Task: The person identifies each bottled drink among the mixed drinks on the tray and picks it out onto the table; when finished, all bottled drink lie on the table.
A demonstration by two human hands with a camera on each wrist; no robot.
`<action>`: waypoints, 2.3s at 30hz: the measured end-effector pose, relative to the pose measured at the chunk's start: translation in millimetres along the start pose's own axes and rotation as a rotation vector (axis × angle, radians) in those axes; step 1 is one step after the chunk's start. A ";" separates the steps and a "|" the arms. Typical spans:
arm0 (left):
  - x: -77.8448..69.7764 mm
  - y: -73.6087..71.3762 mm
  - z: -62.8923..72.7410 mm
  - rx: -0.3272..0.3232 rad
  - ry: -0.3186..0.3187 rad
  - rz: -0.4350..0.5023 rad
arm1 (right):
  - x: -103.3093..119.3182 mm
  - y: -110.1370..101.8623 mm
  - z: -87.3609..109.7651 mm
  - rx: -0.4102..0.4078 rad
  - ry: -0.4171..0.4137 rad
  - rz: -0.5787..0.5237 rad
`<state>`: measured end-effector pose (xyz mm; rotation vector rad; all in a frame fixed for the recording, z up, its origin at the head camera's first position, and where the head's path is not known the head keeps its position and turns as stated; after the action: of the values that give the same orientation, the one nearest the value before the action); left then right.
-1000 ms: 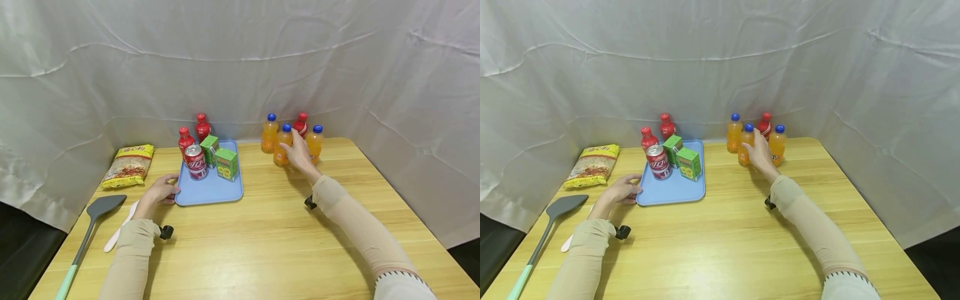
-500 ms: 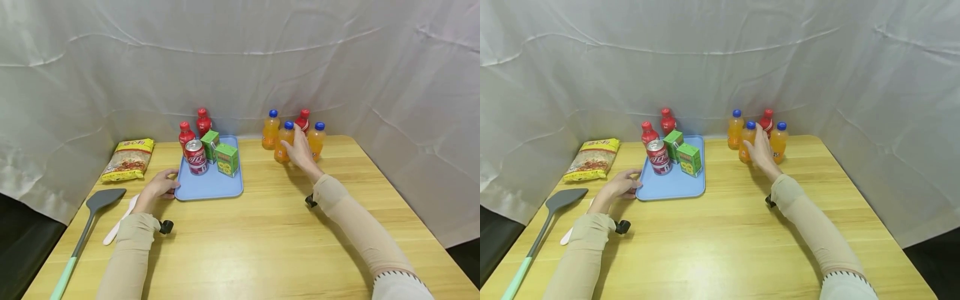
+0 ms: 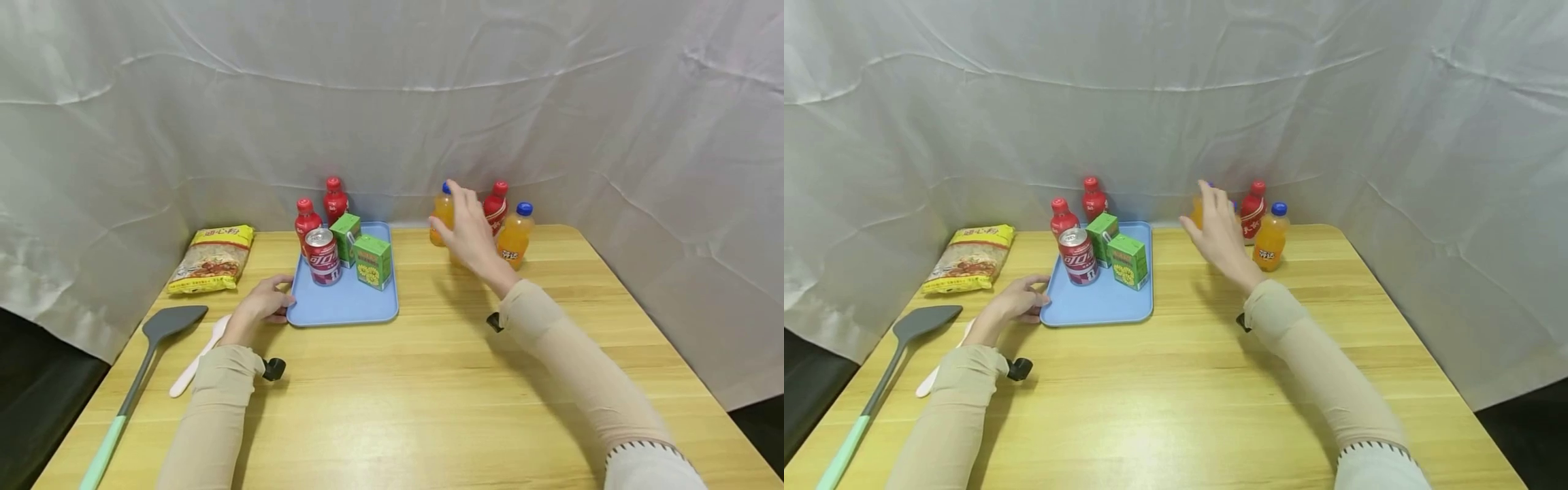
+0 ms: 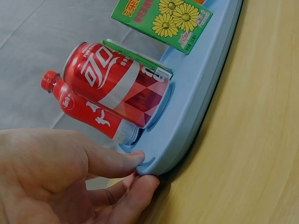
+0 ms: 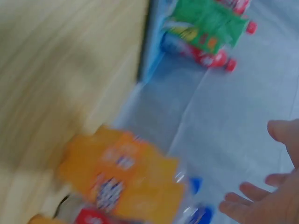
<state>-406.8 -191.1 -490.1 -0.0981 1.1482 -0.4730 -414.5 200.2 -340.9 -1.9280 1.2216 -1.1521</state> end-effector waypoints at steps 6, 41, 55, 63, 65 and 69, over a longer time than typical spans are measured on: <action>2.2 -1.8 -1.1 -0.004 -0.003 -0.003 | 51.1 32.5 -6.9 0.191 -0.008 0.050; 5.3 -1.9 -4.3 -0.043 -0.006 0.013 | 179.6 152.0 -39.2 0.395 0.008 0.265; 5.7 -3.2 -4.0 -0.034 0.000 0.016 | 187.2 173.4 -55.8 0.391 0.068 0.329; 5.0 -3.7 -5.2 -0.049 -0.004 0.010 | 193.2 175.9 -64.3 0.372 0.103 0.308; 5.5 -3.7 -6.3 -0.048 -0.004 0.010 | 194.9 175.1 -65.5 0.356 0.101 0.309; 6.5 -3.7 -8.7 -0.050 -0.004 0.007 | 200.4 170.2 -68.1 0.283 0.072 0.305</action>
<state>-413.6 -195.7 -498.2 -0.1384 1.1567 -0.4371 -503.1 -54.2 -375.6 -1.4478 1.2617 -1.1672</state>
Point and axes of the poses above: each hand's wrist, its own z-axis away from the middle knuckle, its own y-axis out of the palm, x = y × z, the point moved 9 cm from there along -z, towards the middle knuckle, and after that the axes turned 10 degrees about z, right-handed, at the moved point
